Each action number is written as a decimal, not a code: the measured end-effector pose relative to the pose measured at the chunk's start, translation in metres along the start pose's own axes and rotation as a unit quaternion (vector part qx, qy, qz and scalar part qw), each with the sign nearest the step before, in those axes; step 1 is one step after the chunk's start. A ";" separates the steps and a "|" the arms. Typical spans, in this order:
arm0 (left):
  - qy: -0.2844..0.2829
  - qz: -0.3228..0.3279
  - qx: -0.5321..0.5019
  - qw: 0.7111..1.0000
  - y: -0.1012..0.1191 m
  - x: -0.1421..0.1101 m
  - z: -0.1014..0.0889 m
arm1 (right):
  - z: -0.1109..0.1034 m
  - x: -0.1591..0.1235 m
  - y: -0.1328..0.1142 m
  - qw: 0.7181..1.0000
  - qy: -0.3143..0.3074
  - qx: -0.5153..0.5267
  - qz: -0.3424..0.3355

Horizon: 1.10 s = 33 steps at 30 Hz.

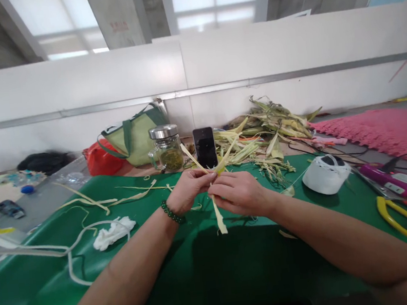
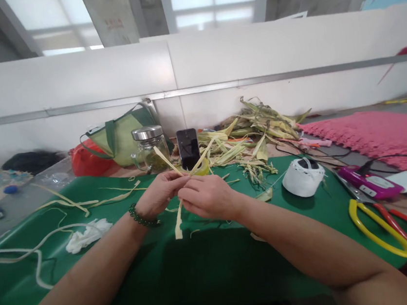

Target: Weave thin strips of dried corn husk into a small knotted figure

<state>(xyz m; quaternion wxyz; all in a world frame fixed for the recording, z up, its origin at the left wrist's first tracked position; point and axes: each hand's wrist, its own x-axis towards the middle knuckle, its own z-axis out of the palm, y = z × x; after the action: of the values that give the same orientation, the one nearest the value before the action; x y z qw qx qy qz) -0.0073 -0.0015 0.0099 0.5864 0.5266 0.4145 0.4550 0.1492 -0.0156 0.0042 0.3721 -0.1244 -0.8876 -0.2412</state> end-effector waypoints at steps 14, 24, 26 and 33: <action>-0.069 0.103 0.048 0.991 0.000 -0.003 0.004 | 0.003 0.000 0.006 0.809 0.123 0.372 0.438; -0.022 0.134 0.170 0.976 -0.006 -0.003 0.011 | 0.003 -0.002 0.007 0.858 0.113 0.291 0.408; -0.040 0.101 0.165 0.980 -0.005 -0.004 0.012 | 0.002 -0.002 0.010 0.872 0.120 0.266 0.394; -0.038 -0.008 0.102 0.994 -0.006 -0.006 0.013 | 0.002 -0.006 0.013 0.926 0.088 0.161 0.331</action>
<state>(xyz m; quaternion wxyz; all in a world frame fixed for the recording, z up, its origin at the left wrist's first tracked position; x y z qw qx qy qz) 0.0046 -0.0108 0.0055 0.5485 0.5971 0.4408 0.3851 0.1571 -0.0036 0.0031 0.5222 -0.3277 -0.7867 0.0321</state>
